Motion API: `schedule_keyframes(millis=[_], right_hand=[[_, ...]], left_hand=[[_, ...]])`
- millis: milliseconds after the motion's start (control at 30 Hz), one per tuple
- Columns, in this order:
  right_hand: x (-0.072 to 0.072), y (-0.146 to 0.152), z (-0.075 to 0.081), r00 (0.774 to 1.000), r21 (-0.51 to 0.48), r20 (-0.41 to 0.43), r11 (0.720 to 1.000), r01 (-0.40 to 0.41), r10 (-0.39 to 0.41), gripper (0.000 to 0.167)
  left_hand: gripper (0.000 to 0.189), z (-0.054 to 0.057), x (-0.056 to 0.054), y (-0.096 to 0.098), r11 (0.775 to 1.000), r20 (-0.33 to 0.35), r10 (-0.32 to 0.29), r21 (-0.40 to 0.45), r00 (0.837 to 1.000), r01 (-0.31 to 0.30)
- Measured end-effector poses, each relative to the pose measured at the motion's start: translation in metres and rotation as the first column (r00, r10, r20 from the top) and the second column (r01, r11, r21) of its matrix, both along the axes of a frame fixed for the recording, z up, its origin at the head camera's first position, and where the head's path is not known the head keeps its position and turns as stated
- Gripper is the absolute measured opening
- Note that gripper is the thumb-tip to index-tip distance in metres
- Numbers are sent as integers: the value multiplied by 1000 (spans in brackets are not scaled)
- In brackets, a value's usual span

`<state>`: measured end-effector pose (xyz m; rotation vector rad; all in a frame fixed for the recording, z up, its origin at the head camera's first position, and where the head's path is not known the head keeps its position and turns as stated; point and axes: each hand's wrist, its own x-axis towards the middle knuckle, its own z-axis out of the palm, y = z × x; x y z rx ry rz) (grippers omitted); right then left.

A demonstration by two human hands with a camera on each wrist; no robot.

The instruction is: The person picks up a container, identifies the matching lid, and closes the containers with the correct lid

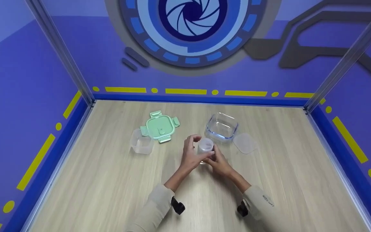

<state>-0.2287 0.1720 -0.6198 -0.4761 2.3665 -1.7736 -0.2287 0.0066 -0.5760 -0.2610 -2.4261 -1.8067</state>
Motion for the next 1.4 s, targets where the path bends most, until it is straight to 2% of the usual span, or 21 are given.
schedule_keyframes(millis=[133,267,433,667,767,967,1133,1233,1400], right_hand=[[0,1,-1,1000,-15,-1,1000,-13,13,73],[-1,1,-1,1000,4,6,1000,6,-6,71],[-2,1,-3,1000,24,-4,999,21,-21,73],[0,-1,-2,1000,11,-16,1000,11,-11,68],[2,-3,4,1000,21,-3,999,29,-29,68],[1,-2,1,999,68,10,997,47,-47,73],[0,-2,1,998,71,-13,995,62,-62,71],[1,-4,1,995,76,-45,993,88,-85,69],[2,-8,0,988,82,-87,988,134,-127,67]], left_hand=[[71,0,-1,1,1000,3,7,-14,1000,-7],[67,-2,-4,-1,1000,-18,-14,-19,1000,14],[61,-3,-8,-9,996,-45,-83,-19,996,82],[59,-4,-12,-17,982,-81,-186,5,979,187],[59,-5,-14,-20,977,-66,-213,11,975,215],[59,-3,-17,-23,966,-38,-258,-8,966,258],[61,0,-15,-21,974,-45,-226,-12,973,226],[62,2,-11,-16,985,-51,-171,-28,984,170],[63,6,-5,-6,996,-64,-48,-76,997,43]])
